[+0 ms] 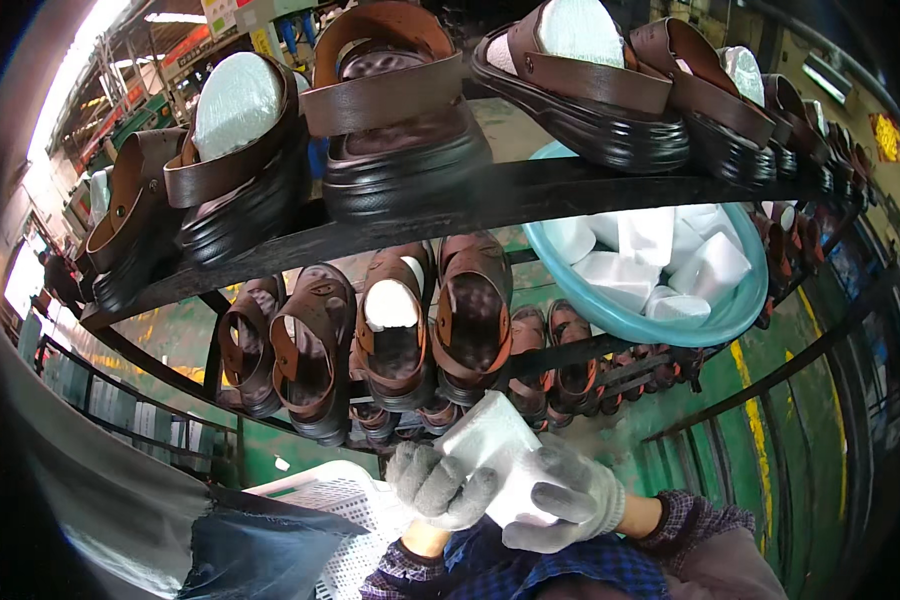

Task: The worker is trimming excess material or threads from sandals using pliers and then placing them on a drying or storage rack in a factory setting.

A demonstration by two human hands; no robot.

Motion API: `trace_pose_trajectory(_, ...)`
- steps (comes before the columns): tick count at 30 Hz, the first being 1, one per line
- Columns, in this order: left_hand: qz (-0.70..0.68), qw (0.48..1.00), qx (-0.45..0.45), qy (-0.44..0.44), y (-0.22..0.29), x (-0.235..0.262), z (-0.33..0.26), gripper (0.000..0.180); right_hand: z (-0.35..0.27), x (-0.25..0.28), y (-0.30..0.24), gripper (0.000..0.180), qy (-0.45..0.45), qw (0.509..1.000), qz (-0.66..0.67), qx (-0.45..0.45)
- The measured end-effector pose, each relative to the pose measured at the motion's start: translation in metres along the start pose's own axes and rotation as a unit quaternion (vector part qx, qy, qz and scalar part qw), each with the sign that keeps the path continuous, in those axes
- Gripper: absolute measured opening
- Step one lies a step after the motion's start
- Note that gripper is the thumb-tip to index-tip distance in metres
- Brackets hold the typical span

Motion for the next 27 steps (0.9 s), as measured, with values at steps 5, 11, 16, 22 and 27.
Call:
trace_pose_trajectory(5,-0.007,0.998,0.053,0.028,-0.014,-0.002,-0.038,0.039,0.003,-0.002,0.003,0.050,-0.019,0.999,0.029,-0.034)
trace_pose_trajectory(11,0.235,0.953,0.190,0.018,-0.070,0.039,-0.081,0.071,-0.003,0.002,0.023,0.042,-0.008,0.990,0.079,-0.119)
trace_pose_trajectory(16,0.272,0.921,0.245,-0.135,-0.147,0.055,-0.079,0.082,0.029,-0.027,0.029,0.047,-0.023,0.977,0.094,-0.192)
trace_pose_trajectory(22,0.308,0.907,0.225,-0.178,-0.175,0.077,-0.097,0.079,0.099,-0.091,0.016,0.061,-0.030,0.970,0.162,-0.177)
trace_pose_trajectory(27,0.349,0.860,0.266,-0.261,-0.213,0.106,-0.131,0.079,0.205,-0.202,-0.011,0.049,-0.073,0.965,0.198,-0.156)
Point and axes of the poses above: each hand's wrist, its own z-axis towards the middle knuckle, its own x-axis out of the back of the hand, y = z × x, the point moved 10 cm from there along z, towards the middle knuckle, and after that the axes turned 11 degrees about -x, right-handed, at the moved point
